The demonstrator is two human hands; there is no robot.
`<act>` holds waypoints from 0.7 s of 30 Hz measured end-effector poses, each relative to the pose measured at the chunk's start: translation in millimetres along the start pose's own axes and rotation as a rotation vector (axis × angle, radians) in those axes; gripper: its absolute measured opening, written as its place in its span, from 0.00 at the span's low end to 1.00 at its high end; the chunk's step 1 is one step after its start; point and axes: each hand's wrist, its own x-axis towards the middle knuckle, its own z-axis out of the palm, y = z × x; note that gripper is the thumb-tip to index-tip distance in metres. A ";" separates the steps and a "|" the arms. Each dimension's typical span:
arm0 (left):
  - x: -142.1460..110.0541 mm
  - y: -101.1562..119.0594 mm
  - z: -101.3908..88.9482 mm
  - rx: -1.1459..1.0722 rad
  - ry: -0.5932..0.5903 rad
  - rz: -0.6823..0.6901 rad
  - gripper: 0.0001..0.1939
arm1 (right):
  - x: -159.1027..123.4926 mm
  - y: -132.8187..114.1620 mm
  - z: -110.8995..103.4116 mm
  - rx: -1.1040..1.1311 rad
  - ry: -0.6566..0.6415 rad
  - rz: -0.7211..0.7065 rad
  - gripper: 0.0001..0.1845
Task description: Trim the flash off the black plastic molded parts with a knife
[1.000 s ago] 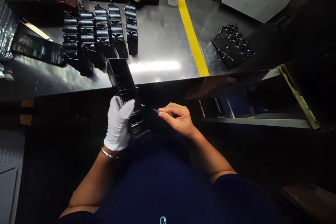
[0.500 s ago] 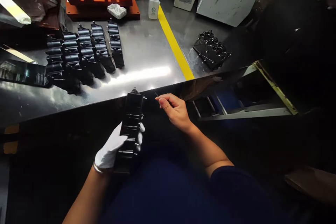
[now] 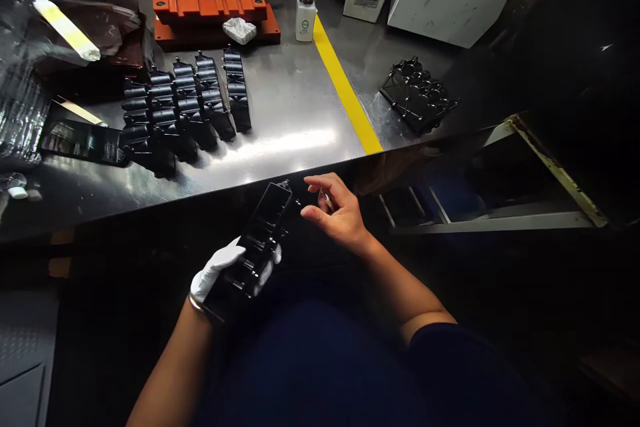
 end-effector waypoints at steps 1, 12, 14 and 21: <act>-1.3 1.0 0.5 0.036 0.025 -0.013 0.27 | 1.3 -1.5 -5.2 0.008 -0.079 0.006 0.34; 27.2 2.7 23.5 -0.065 -0.039 0.075 0.31 | 2.0 42.6 -17.7 0.359 -0.169 0.609 0.30; 25.3 2.9 28.1 -0.053 0.093 0.245 0.33 | -8.2 51.7 -9.0 0.376 -0.058 0.658 0.31; 44.3 -1.5 38.2 0.124 0.684 0.742 0.27 | -42.6 50.1 28.0 0.297 -0.107 0.575 0.32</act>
